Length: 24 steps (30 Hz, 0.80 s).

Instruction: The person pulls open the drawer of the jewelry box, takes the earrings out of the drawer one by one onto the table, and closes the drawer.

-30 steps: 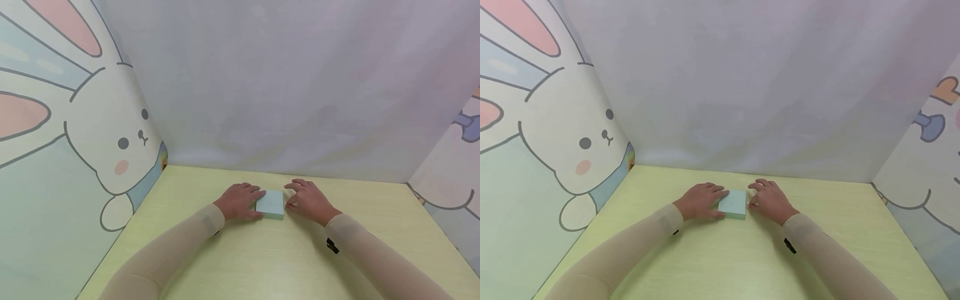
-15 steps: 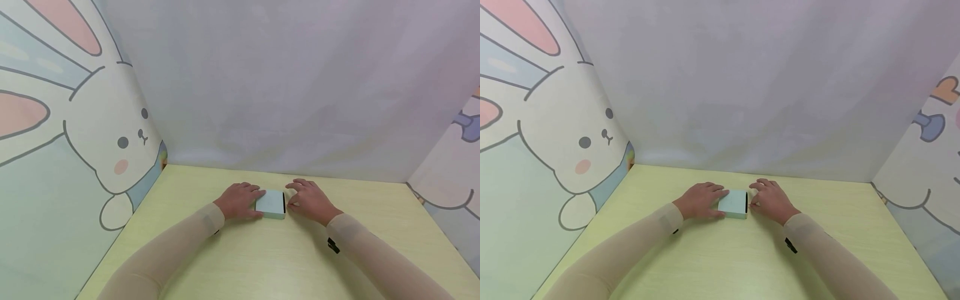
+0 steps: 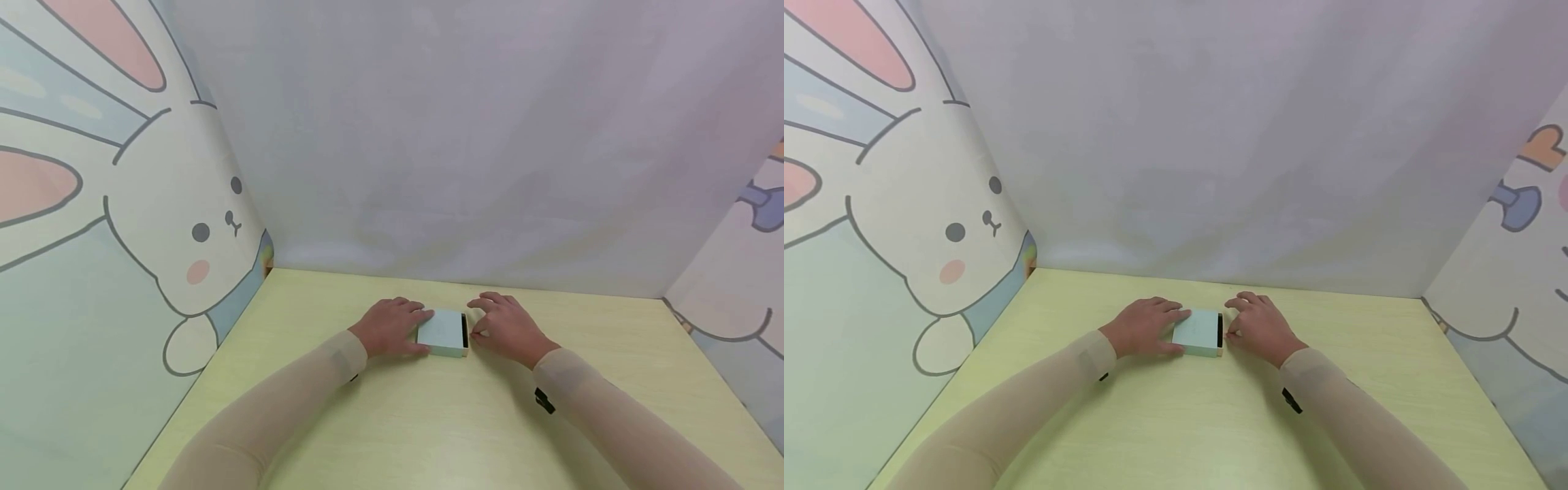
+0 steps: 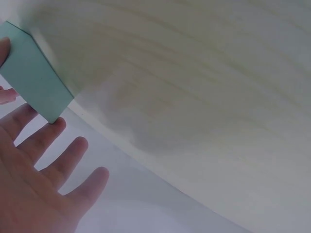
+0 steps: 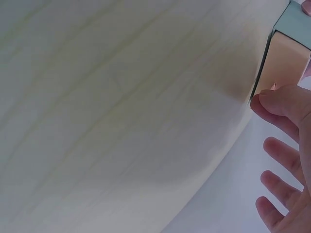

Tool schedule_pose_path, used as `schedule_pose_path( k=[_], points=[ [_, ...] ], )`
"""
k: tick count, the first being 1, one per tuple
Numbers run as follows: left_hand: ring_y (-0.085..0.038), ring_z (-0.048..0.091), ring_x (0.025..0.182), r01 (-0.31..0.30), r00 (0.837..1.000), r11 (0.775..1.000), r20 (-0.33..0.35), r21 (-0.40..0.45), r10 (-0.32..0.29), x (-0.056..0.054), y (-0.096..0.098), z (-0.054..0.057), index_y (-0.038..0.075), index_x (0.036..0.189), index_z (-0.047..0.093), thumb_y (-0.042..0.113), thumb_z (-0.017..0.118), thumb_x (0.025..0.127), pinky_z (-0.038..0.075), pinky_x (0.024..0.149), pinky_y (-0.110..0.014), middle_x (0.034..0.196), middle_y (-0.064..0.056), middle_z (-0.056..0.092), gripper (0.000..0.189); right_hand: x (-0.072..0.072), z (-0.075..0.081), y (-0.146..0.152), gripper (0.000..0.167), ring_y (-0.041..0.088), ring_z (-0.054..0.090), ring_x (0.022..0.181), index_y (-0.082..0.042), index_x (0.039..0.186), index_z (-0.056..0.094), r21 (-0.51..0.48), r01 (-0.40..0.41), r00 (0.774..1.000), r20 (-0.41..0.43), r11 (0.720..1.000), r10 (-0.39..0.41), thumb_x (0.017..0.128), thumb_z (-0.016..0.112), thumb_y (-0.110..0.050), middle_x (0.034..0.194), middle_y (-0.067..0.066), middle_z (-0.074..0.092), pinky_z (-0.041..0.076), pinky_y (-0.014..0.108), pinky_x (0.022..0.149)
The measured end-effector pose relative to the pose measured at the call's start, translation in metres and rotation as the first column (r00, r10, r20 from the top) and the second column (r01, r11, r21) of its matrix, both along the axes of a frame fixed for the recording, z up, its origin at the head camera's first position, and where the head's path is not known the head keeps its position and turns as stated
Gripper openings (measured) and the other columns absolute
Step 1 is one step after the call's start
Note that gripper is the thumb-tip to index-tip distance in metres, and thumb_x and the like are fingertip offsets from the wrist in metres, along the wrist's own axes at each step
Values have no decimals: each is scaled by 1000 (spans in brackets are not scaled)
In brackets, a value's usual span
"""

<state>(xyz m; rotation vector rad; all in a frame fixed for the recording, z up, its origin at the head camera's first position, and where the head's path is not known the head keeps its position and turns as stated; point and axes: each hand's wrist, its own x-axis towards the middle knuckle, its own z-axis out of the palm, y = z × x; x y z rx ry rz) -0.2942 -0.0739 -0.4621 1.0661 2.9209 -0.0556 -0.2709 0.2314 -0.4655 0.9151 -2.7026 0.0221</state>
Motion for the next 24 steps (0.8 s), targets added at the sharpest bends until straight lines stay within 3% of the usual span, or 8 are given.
schedule_pose_path(
  k=[24],
  points=[
    [-27, 63, 163, 7, 1000, 1000, -2, 2, -7, 3, -1, 4, 32, 177, 56, 73, 72, 108, 57, 131, -51, 177, 1, 64, 82, -2, -5, 3, 14, 44, 71, 143, -26, 83, 94, -2, 2, 1000, -7, 1000, -2, 95, 99, -18, 142, 11, 83, 63, 65, 115]
  ],
)
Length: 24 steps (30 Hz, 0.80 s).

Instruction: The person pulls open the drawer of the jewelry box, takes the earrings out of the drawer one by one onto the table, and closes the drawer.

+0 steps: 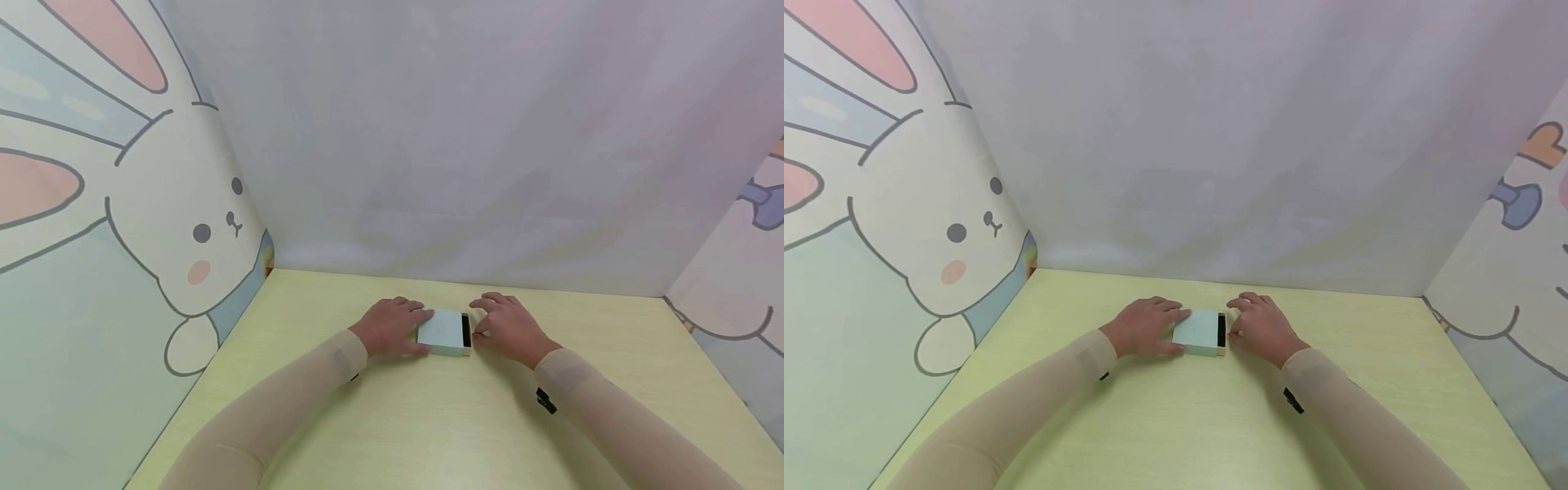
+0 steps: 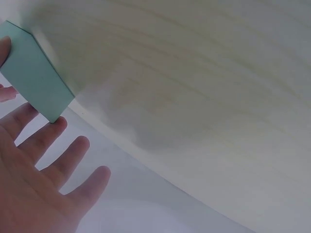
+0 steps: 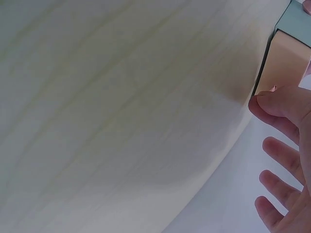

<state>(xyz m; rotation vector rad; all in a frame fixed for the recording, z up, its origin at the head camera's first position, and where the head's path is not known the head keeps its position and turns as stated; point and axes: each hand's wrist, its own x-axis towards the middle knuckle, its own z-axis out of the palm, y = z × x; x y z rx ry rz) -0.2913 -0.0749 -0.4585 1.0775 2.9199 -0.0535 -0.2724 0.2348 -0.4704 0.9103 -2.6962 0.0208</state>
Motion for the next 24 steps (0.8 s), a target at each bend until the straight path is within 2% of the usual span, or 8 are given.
schedule_pose_path(
  k=[16, 24],
  points=[
    [-27, 63, 162, -2, 1000, 1000, 2, -3, 2, 0, 2, 3, 31, 177, 56, 74, 74, 107, 57, 131, -50, 178, 1, 64, 84, 3, 3, 5, 17, 44, 73, 141, -25, 81, 94, 16, -5, 1000, -10, 1000, 5, 95, 97, -15, 142, 13, 84, 63, 65, 114],
    [-28, 64, 161, -4, 1000, 1000, 3, -1, 4, 1, 2, 1, 31, 177, 57, 74, 74, 107, 59, 129, -51, 177, 0, 65, 84, 3, -1, 7, 18, 44, 73, 140, -26, 81, 94, 12, -15, 1000, -20, 1000, 15, 94, 97, -15, 140, 11, 84, 64, 65, 112]
  ],
)
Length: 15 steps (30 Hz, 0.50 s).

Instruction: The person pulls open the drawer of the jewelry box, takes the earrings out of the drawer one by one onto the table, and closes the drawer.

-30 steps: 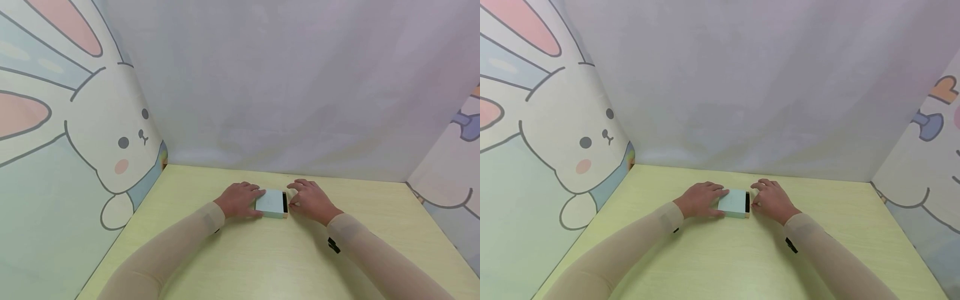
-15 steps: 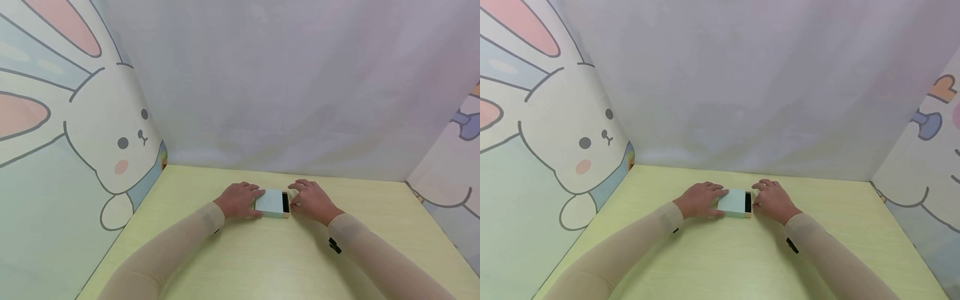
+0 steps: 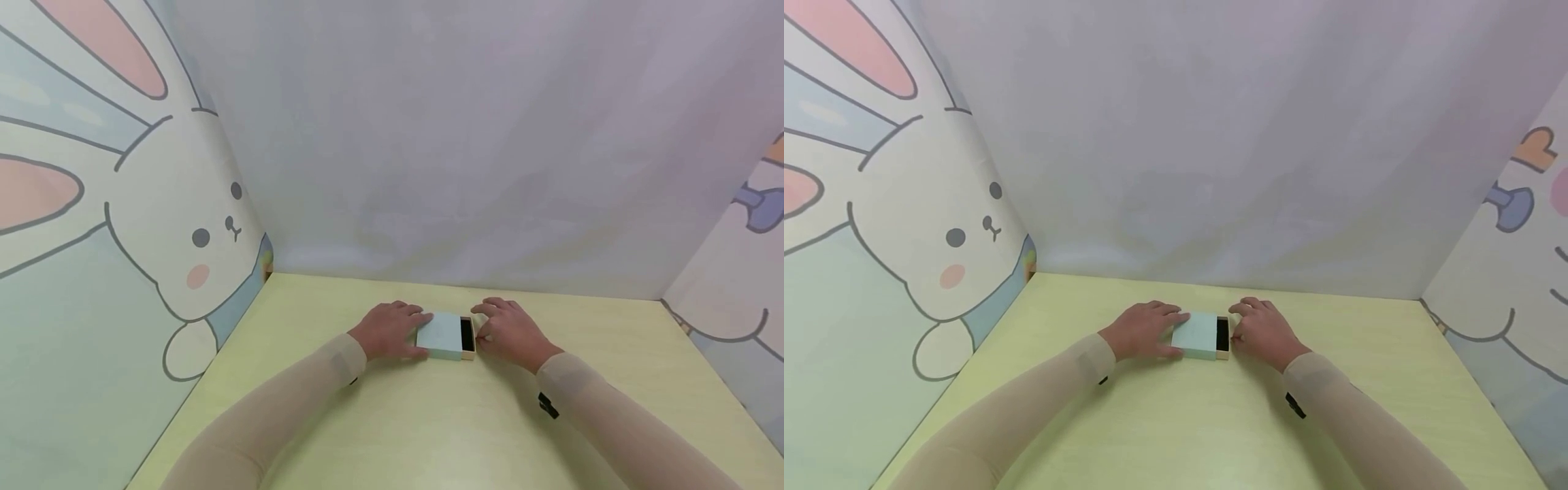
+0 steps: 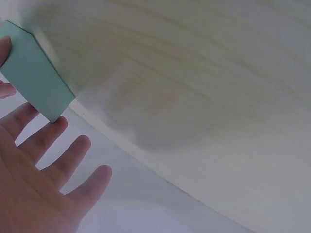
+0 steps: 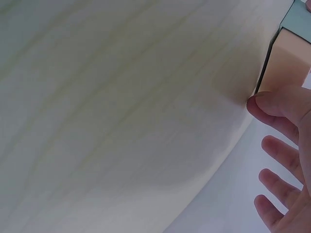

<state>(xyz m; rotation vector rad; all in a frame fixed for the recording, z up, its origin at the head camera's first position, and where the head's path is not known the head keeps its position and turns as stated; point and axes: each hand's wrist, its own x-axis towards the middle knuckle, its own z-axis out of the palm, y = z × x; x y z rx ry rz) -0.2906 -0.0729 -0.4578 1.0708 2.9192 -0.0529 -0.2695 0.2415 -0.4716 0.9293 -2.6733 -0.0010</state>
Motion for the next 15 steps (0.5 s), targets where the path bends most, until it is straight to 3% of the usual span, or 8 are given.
schedule_pose_path(
  k=[15],
  points=[
    [-28, 65, 160, 0, 1000, 1000, -5, 5, 0, 0, -1, -3, 32, 177, 57, 74, 73, 107, 59, 127, -50, 177, 1, 65, 83, -2, -6, 5, 18, 43, 73, 140, -27, 80, 93, 17, -1, 1000, -25, 1000, 1, 93, 98, -16, 140, 11, 84, 64, 63, 112]
  ],
)
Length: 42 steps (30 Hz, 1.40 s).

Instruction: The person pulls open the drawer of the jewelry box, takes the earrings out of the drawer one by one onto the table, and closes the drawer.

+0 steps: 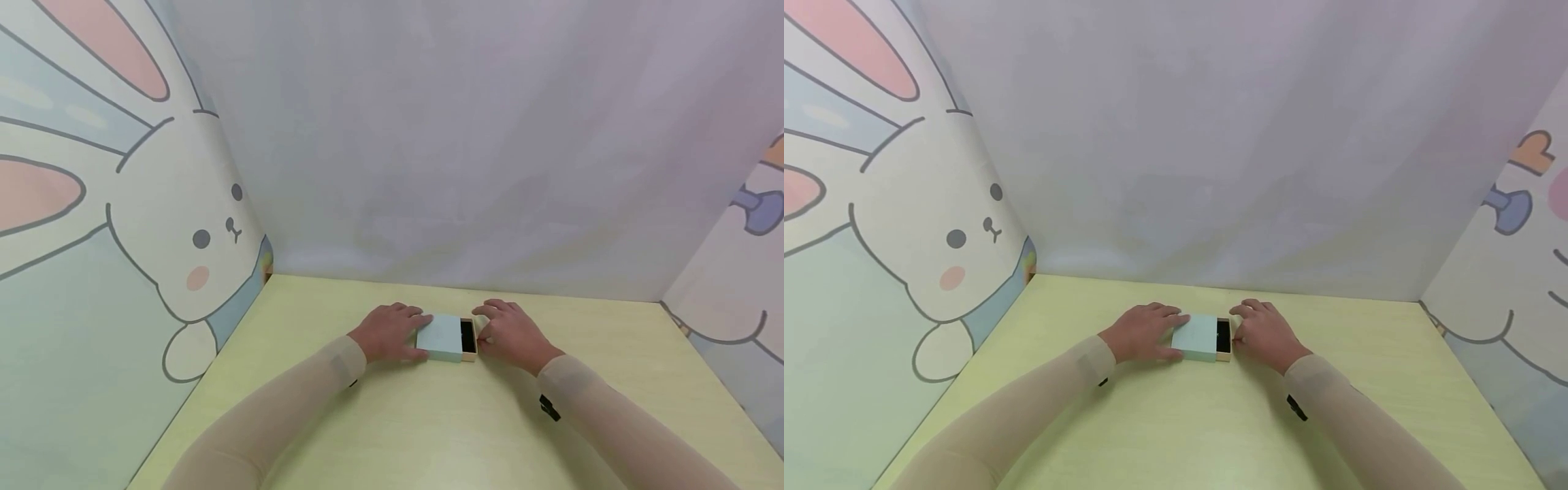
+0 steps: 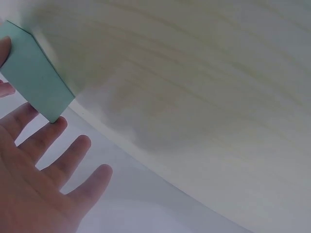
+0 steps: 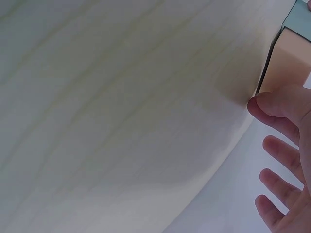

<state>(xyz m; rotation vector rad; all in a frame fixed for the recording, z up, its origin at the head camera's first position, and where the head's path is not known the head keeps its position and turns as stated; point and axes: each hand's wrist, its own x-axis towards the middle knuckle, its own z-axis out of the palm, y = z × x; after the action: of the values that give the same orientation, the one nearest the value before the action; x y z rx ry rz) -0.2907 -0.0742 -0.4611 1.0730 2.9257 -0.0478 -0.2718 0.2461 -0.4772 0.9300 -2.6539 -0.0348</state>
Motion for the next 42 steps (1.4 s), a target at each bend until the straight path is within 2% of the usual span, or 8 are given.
schedule_pose_path(
  k=[8, 20, 42],
  points=[
    [-28, 65, 160, -1, 1000, 1000, -4, -4, 1, -3, 0, -3, 33, 177, 56, 75, 73, 107, 60, 127, -50, 177, 1, 64, 83, -1, -2, 1, 15, 43, 73, 140, -26, 81, 94, -3, 8, 1000, 2, 1000, -8, 92, 100, -18, 139, 11, 85, 64, 63, 113],
    [-27, 65, 161, -1, 1000, 1000, -7, -9, 1, -2, 0, -2, 32, 177, 56, 74, 73, 107, 60, 127, -49, 177, 1, 64, 83, 2, 0, 0, 13, 43, 73, 140, -24, 83, 94, 4, 20, 1000, 15, 1000, -20, 92, 101, -17, 139, 11, 85, 64, 62, 114],
    [-27, 65, 161, 1, 1000, 1000, 0, -11, -1, -2, -1, -1, 33, 178, 55, 76, 72, 108, 60, 128, -49, 178, 1, 64, 83, 2, -2, 1, 18, 41, 73, 138, -27, 79, 92, -6, 9, 1000, -10, 1000, -9, 91, 99, -15, 138, 10, 85, 64, 62, 110]
  ],
)
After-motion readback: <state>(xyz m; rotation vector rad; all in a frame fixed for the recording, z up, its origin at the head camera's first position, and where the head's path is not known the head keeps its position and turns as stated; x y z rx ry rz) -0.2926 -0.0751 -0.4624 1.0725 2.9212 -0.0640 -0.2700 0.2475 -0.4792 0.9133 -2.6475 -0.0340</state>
